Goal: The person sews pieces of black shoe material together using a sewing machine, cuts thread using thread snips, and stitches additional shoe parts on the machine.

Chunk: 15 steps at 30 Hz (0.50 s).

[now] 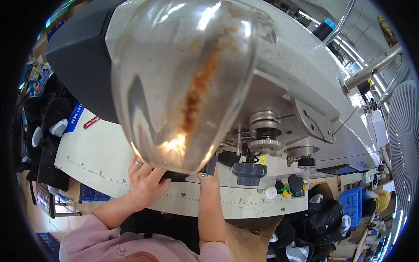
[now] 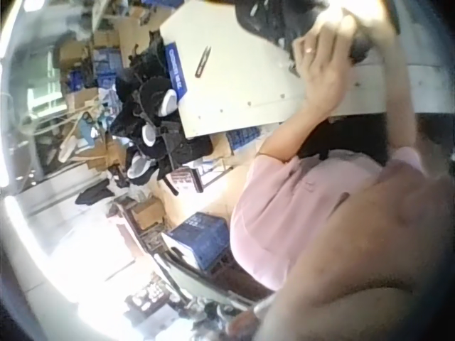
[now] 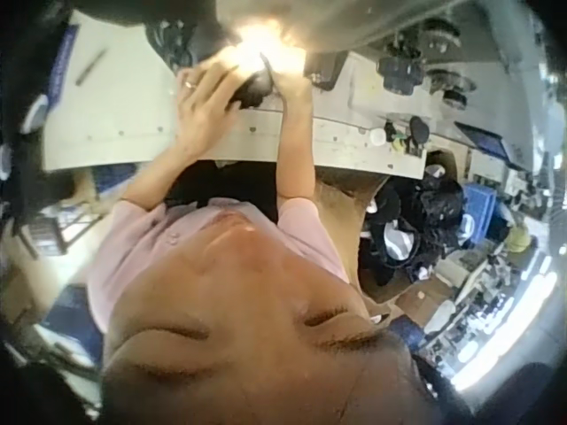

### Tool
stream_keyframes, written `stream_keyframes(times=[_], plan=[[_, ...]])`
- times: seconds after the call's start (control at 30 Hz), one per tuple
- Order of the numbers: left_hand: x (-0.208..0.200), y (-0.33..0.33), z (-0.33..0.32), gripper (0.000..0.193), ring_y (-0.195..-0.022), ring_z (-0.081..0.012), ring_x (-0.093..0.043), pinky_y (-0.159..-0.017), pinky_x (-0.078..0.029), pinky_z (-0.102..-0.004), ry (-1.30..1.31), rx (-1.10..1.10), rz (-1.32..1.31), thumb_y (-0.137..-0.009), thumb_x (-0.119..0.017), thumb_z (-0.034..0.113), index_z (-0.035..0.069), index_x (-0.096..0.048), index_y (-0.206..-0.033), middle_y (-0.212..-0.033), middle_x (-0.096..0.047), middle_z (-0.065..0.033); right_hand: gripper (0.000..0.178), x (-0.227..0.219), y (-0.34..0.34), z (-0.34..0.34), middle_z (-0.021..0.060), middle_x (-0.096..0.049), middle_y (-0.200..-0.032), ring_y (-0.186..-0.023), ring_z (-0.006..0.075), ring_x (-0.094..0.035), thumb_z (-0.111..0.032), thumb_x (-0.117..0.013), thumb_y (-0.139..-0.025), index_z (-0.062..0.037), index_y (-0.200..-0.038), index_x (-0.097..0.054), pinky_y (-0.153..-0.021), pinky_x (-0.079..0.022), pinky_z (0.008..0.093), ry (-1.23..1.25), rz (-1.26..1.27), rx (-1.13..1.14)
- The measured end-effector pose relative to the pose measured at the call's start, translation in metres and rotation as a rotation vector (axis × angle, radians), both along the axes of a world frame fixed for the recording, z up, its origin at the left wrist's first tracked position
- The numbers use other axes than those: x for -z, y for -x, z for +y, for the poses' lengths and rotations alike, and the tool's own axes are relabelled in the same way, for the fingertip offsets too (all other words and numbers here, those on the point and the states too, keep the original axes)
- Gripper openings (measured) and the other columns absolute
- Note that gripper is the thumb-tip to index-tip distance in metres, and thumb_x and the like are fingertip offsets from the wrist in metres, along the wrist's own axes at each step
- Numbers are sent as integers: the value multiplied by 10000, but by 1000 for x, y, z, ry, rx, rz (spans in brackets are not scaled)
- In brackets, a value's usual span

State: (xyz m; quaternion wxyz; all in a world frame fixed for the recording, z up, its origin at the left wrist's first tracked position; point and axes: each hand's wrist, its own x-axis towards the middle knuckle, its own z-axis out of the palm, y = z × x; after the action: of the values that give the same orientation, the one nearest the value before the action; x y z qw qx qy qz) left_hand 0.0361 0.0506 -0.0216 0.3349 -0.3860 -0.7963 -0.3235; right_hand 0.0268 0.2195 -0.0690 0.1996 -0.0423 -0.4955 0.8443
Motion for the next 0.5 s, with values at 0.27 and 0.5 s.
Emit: stream_keyframes(times=[0.27,0.5], plan=[[-6,18,-15,474,-986,-170,-591,-863,-389,-337,1,83,-74,-595,-655,-7,166,-662,-1036,-1133,-612,1,120,6,1,-5,59,-613,-879,-769,123,-561,-2,-676,-811,14,-912,-613,-679,-468,264,-266,22,116],[-2,54,-37,520,-1074,-164,-570,-968,-290,-412,-6,332,-307,-530,-603,-120,183,-691,-942,-1133,-622,33,122,0,-5,-26,36,-541,-802,-713,118,-492,-28,-662,-816,8,-843,-549,-626,-412,272,-812,88,489]])
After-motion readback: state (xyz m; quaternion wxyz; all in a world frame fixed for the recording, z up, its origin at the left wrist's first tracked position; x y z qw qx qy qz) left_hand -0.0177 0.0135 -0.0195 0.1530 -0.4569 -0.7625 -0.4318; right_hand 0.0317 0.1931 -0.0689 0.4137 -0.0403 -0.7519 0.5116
